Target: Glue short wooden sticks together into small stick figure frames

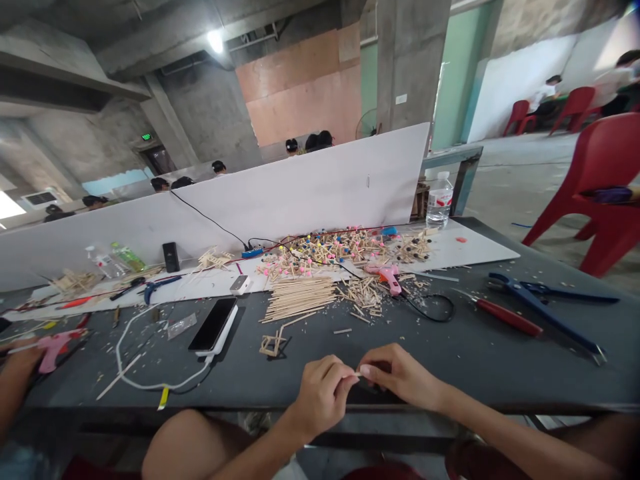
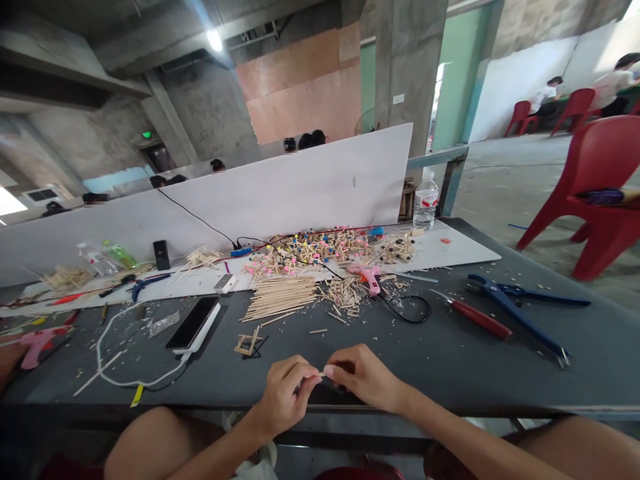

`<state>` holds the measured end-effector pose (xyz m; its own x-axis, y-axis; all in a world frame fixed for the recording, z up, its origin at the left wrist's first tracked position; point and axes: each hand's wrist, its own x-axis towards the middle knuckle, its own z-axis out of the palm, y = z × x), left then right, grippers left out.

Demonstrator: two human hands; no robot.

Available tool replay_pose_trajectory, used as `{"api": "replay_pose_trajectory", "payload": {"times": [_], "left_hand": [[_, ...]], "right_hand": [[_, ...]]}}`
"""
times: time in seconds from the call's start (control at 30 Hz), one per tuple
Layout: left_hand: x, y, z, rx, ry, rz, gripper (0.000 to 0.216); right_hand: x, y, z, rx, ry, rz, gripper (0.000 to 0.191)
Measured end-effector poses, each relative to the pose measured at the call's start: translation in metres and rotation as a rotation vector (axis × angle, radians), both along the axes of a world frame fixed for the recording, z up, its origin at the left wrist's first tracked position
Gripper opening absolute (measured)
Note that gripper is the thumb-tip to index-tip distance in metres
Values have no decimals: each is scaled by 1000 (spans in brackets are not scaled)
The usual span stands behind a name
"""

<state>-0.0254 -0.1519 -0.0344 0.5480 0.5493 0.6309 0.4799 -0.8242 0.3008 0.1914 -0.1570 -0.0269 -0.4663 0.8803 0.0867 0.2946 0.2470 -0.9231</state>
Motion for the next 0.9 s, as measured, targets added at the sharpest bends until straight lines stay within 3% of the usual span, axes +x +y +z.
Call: {"api": "replay_pose_trajectory", "payload": {"times": [0.07, 0.17, 0.37, 0.67, 0.8, 0.9], "left_hand": [[0, 4, -3, 0, 23, 19, 15], [1, 9, -6, 5, 35, 56, 17], [0, 16, -6, -63, 6, 120, 17], [-2, 27, -6, -71, 54, 162, 19], [0, 26, -7, -43, 40, 133, 19], [0, 24, -8, -26, 37, 96, 18]], "right_hand": [[5, 7, 0, 259, -220, -56, 47], [9, 19, -4, 406, -419, -75, 46], [0, 33, -10, 439, -580, -75, 53], [-6, 33, -11, 494, -682, -114, 44], [1, 29, -12, 429, -842, -287, 49], [9, 30, -16, 384, -920, -402, 40]]}}
